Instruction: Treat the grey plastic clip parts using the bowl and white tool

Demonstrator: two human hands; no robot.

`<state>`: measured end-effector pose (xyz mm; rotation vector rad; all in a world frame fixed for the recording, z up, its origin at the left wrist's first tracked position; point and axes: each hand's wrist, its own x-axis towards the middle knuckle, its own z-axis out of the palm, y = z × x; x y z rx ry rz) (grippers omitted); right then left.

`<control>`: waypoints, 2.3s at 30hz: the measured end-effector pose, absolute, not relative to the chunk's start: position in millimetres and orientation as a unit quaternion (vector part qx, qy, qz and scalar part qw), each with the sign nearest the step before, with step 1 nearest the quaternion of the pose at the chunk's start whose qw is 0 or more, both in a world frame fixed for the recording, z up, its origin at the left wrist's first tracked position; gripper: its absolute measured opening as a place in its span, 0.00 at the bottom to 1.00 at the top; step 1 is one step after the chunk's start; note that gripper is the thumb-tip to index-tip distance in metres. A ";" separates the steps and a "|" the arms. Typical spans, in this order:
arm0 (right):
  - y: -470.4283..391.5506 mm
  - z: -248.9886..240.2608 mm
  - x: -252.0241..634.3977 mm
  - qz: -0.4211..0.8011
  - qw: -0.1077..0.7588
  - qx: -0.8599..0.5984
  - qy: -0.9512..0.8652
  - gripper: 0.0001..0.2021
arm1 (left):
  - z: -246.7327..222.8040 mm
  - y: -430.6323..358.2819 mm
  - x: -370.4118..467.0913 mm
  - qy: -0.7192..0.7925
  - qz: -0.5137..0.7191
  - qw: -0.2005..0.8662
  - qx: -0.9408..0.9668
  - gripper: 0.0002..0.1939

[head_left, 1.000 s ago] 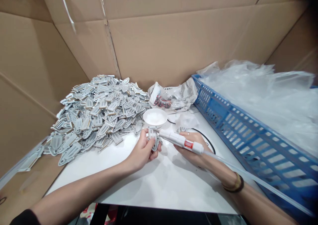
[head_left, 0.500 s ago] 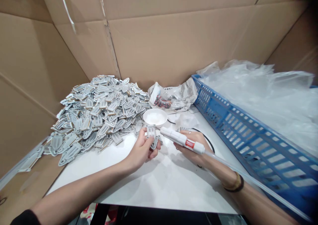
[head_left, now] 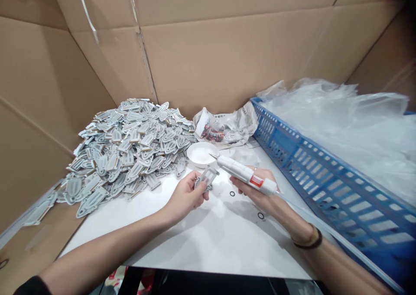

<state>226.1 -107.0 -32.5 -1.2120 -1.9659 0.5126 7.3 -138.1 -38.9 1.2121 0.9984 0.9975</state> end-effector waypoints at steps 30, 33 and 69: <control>-110.1 -30.2 220.3 0.234 0.346 -0.328 -0.847 0.14 | -32.8 -130.7 2.9 0.466 0.512 0.544 0.474 0.24; -110.7 -27.8 219.6 0.232 0.345 -0.325 -0.849 0.14 | -32.8 -131.8 2.9 0.462 0.510 0.543 0.482 0.23; -108.1 -33.5 224.4 0.230 0.338 -0.414 -0.813 0.14 | -28.3 -130.5 0.7 0.433 0.494 0.594 0.464 0.24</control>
